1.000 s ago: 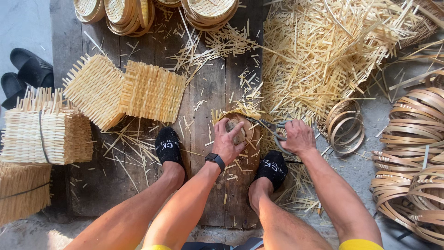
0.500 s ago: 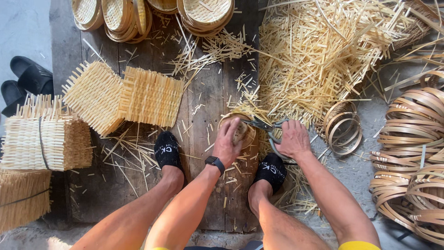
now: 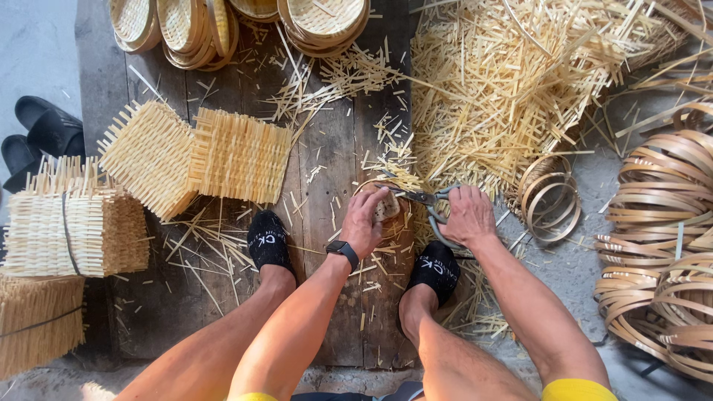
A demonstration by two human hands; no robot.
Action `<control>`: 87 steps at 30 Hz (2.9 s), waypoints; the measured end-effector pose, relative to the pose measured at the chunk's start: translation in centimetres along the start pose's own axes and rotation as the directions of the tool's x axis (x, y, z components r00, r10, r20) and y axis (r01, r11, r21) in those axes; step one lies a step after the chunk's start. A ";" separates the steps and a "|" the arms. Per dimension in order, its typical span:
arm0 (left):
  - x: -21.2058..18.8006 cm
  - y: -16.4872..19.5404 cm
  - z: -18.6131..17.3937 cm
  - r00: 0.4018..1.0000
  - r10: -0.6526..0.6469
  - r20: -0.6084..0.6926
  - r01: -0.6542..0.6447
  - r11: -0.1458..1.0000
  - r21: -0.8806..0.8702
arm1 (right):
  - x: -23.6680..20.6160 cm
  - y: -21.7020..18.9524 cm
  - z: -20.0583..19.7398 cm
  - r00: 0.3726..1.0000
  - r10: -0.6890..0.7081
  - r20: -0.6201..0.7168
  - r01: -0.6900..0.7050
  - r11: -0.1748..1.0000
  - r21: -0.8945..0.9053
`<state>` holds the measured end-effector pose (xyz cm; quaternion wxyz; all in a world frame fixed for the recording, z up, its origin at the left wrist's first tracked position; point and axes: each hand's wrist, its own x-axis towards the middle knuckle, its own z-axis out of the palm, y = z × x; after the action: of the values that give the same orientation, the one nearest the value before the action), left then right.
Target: The person sits on the floor assembling woven bamboo basket lids. They press a round woven bamboo mat into a wooden rim, trim the overhanging mat edge with scissors, tap the fitted piece, and stack the finished lids with a stack of completed ones nearby.
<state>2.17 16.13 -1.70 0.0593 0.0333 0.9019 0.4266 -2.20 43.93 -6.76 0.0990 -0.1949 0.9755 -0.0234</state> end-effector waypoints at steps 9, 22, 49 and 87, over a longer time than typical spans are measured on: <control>-0.6 0.8 0.3 0.996 -0.074 -0.057 0.079 0.994 0.077 | -0.3 0.9 -1.9 0.994 0.033 0.107 -0.038 0.998 0.040; 1.1 1.9 -2.2 0.985 -0.068 0.158 0.051 0.993 0.108 | 0.5 2.9 -1.3 0.948 0.077 0.308 -0.083 0.997 0.006; 1.1 -1.0 0.1 0.959 -0.280 0.042 0.280 0.960 0.015 | -1.2 3.7 1.4 0.805 0.584 0.100 -0.590 0.773 0.231; -2.7 -6.9 0.4 0.577 -0.574 0.581 0.703 -0.013 -0.711 | -2.4 -6.6 -0.3 0.735 -0.074 0.674 -0.616 -0.490 0.617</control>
<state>4.84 11.76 -7.05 0.3074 -0.3952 0.4102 0.7623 2.43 38.77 -5.46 0.4179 0.2742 0.4644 -0.7311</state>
